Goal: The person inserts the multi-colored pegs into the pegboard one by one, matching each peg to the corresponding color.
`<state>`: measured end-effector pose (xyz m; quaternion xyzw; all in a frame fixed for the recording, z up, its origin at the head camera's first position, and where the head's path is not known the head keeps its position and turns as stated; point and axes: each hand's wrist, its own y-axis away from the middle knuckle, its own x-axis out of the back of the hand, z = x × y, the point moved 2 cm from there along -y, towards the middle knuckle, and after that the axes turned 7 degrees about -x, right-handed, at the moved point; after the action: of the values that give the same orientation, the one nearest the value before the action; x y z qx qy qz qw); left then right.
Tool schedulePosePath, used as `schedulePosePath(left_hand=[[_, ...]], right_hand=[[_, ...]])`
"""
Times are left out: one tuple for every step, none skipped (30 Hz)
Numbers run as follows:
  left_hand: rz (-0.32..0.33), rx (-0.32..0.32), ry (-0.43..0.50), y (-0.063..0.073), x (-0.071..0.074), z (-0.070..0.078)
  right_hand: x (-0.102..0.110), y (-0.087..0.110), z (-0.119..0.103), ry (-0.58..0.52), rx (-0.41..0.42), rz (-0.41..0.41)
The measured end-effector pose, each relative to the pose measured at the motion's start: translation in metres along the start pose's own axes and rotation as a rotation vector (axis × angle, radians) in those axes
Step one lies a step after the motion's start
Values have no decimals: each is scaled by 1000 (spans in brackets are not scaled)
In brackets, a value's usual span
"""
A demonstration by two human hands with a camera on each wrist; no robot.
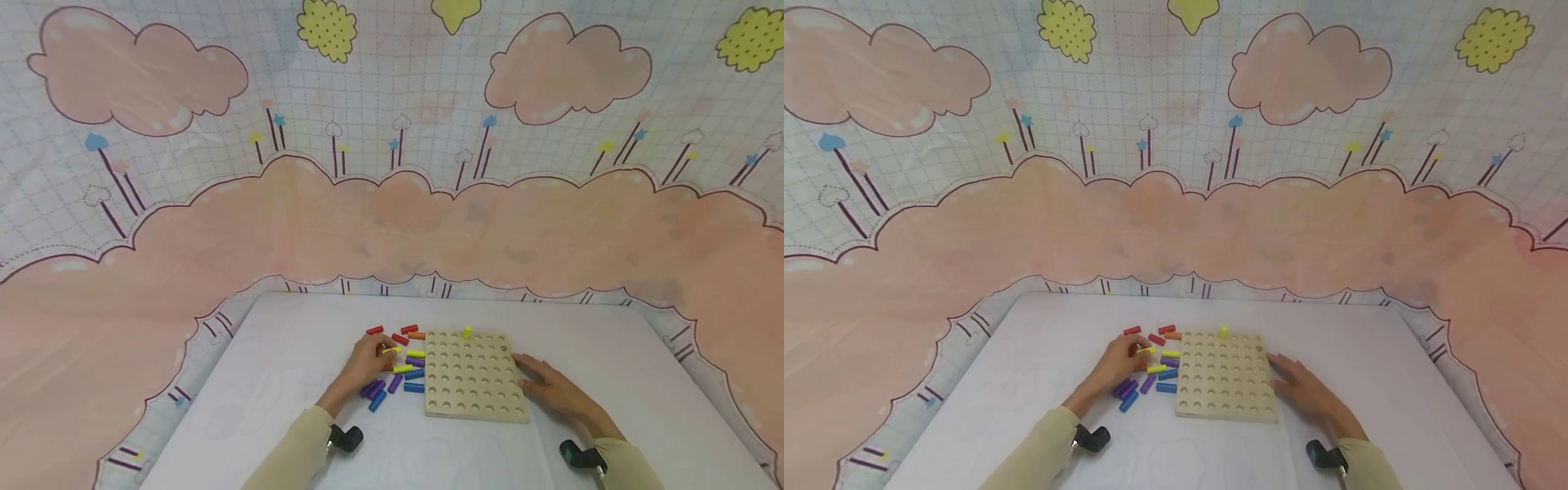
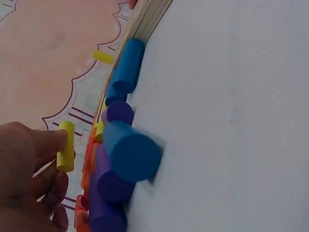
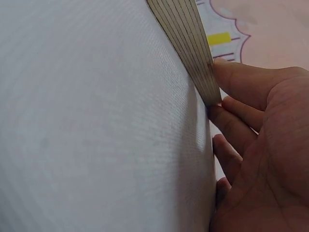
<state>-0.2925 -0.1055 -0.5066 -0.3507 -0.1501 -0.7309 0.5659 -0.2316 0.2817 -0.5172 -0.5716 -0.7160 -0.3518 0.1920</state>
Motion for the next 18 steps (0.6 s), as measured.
schedulePosePath(left_hand=[[-3,10,17,0,1,0],[-9,17,42,0,1,1],[-11,23,57,0,1,1],[-16,29,68,0,2,2],[-18,36,84,0,2,2],[-23,34,98,0,2,3],[-27,33,110,1,2,3],[-28,33,123,1,3,5],[-25,31,124,1,4,6],[-26,34,136,1,5,7],[-28,33,148,1,5,8],[-29,33,161,1,6,9],[-30,35,176,1,6,10],[-29,33,184,0,6,11],[-29,29,194,-1,6,12],[-28,27,208,-2,6,14],[-27,25,223,-3,6,15],[-25,27,237,-5,6,16]], right_hand=[[0,0,0,-4,1,-2],[0,-1,0,-8,1,-2],[1,-1,1,-10,2,-3],[1,-1,1,-12,3,-5],[1,-2,1,-9,3,-5],[0,-2,1,-5,8,-7],[0,-2,2,-7,9,-6],[0,-1,1,-5,13,-4],[0,-1,1,-7,17,-2],[0,-1,1,-5,23,-1],[0,0,0,-3,27,1],[0,0,-1,2,32,1],[0,0,0,-1,34,4],[0,0,-1,0,36,5],[0,1,-1,-1,38,7],[0,1,-1,2,41,7],[1,1,-1,2,42,7],[1,1,-1,2,43,7]])
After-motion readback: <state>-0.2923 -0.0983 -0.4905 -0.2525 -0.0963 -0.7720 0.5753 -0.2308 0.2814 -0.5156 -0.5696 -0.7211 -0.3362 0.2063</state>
